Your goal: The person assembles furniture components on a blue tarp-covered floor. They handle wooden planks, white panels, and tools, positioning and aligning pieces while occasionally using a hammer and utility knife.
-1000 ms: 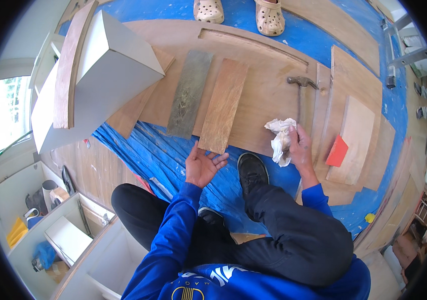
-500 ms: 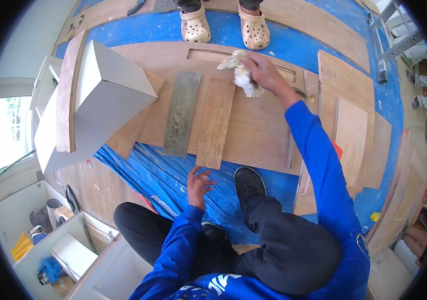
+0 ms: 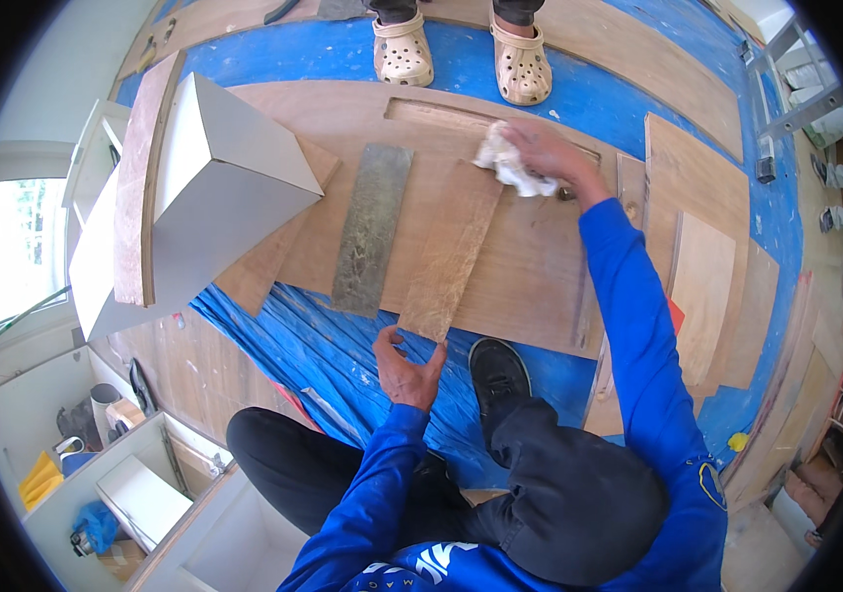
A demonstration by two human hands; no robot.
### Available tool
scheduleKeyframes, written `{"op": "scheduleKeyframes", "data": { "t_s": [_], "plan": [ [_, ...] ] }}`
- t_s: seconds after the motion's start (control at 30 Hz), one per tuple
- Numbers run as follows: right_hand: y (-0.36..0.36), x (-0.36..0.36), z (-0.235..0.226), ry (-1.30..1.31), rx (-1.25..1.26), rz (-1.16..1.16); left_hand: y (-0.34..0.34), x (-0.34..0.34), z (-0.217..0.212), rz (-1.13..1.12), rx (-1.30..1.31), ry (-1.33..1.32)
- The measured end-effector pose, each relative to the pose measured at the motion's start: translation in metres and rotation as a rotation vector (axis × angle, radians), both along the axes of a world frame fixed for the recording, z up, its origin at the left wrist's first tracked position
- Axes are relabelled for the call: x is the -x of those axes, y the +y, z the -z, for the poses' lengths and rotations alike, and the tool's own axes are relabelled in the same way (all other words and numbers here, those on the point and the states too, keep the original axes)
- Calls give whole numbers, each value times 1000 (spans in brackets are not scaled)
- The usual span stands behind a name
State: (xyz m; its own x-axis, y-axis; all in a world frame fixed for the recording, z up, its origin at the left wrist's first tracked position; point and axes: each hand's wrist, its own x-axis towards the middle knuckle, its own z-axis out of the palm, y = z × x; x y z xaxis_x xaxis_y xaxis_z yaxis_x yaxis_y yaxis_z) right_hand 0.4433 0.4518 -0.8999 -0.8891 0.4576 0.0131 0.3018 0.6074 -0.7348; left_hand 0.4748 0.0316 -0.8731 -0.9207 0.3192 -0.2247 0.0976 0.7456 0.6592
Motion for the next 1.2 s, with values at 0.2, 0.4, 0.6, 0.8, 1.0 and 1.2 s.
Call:
{"op": "scheduleKeyframes", "data": {
  "t_s": [0.2,0.4,0.6,0.8,1.0,1.2],
  "plan": [
    [13,-61,-47,-175,271,204,-7,5,9,81,-13,33],
    [-37,-113,-49,-238,153,397,-7,2,20,69,-16,109],
    [-146,-141,-52,144,-422,299,-19,25,-32,76,24,-180],
    [-151,-158,-76,112,-115,417,-26,153,-205,226,-324,699],
    [-136,-184,-104,267,4,520,-2,311,-279,197,401,797],
    [-188,-173,-86,290,32,464,-77,346,-249,161,-56,273]
  ]
}}
